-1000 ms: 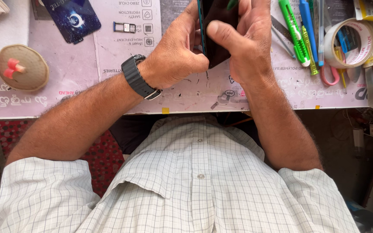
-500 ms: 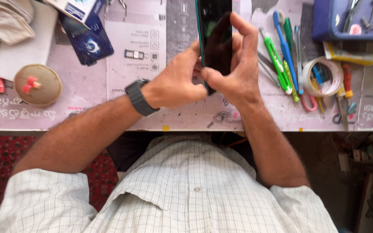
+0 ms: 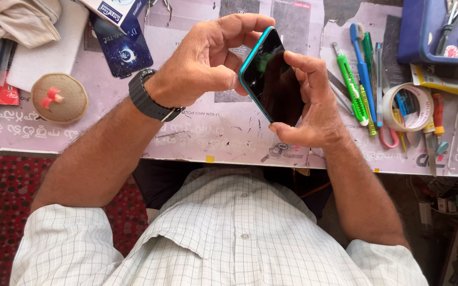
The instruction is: The person removes a SIM tray with a tool, prys the back casing off a mobile phone using a metal strip, and uses a blade to separate internal components.
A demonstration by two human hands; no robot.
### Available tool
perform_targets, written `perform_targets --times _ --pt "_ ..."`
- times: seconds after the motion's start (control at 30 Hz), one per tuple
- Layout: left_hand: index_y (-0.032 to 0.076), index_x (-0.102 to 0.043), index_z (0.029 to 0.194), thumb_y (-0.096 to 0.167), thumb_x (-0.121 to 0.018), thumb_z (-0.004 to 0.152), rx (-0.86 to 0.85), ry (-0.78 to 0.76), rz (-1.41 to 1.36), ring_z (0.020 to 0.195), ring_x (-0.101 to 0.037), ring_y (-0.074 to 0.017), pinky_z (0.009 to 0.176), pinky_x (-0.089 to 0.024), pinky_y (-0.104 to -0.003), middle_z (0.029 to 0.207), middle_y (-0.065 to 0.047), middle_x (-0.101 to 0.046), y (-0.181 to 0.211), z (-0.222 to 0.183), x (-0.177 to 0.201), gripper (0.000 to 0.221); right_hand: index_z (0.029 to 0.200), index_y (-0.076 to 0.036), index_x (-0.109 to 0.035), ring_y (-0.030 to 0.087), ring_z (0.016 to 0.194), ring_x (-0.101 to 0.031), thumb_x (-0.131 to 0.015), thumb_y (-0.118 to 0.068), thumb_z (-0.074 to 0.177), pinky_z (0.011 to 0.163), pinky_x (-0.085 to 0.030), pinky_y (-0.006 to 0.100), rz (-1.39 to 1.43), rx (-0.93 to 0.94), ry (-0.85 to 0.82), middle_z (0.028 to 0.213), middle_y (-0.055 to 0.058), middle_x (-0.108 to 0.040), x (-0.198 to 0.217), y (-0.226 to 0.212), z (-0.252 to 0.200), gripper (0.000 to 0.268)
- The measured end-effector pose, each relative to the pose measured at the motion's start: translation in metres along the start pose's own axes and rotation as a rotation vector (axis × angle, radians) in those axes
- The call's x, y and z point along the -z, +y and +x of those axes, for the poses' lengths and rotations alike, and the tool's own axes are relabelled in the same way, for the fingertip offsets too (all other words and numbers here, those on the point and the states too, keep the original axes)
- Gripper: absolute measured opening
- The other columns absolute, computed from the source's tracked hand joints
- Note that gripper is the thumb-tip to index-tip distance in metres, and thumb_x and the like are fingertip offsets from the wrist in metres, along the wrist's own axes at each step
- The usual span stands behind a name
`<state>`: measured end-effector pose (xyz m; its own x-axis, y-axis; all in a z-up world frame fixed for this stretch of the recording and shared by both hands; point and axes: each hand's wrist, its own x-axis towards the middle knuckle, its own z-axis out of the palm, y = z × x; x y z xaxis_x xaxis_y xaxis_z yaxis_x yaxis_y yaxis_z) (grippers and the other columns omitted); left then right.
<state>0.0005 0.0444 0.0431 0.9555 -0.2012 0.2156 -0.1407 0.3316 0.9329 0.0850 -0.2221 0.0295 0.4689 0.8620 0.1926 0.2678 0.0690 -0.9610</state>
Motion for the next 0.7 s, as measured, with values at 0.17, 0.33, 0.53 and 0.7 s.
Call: perform_targets --times 0.17,0.33,0.53,0.7 --pt "-0.008 -0.045 0.152 -0.003 -0.063 0.076 0.029 -0.051 -0.035 0.101 -0.077 -0.0206 0.089 -0.07 -0.033 0.137 -0.02 -0.06 0.001 -0.001 0.001 0.079 0.152 -0.009 -0.03 0.019 0.138 -0.051 -0.079 0.0 0.069 0.123 -0.043 0.035 -0.044 0.032 -0.046 0.14 0.009 -0.05 0.007 0.002 0.0 0.096" --pt "-0.008 -0.044 0.151 -0.003 -0.069 0.078 0.045 -0.073 -0.005 0.102 -0.077 -0.0209 0.091 -0.07 -0.034 0.14 -0.02 -0.059 0.002 -0.001 0.0 0.077 0.154 -0.01 -0.03 0.02 0.138 -0.052 -0.078 0.0 0.069 0.123 -0.044 0.035 -0.076 0.026 -0.067 0.139 0.011 -0.052 0.011 0.002 -0.001 0.098" --pt "-0.007 -0.043 0.151 -0.004 -0.066 0.076 0.056 -0.081 0.045 0.103 -0.078 -0.0217 0.089 -0.071 -0.032 0.139 -0.02 -0.059 0.004 -0.002 0.001 0.079 0.154 -0.011 -0.03 0.02 0.136 -0.053 -0.079 0.003 0.068 0.12 -0.045 0.034 -0.116 0.056 -0.081 0.138 0.011 -0.052 0.012 0.002 0.0 0.1" --pt "-0.007 -0.043 0.153 -0.005 -0.065 0.075 0.047 -0.093 0.063 0.106 -0.078 -0.0225 0.093 -0.069 -0.033 0.137 -0.02 -0.059 0.001 -0.003 0.002 0.08 0.155 -0.011 -0.03 0.019 0.134 -0.054 -0.08 0.003 0.067 0.118 -0.046 0.034 -0.128 0.038 -0.077 0.136 0.011 -0.052 0.012 0.003 -0.001 0.102"
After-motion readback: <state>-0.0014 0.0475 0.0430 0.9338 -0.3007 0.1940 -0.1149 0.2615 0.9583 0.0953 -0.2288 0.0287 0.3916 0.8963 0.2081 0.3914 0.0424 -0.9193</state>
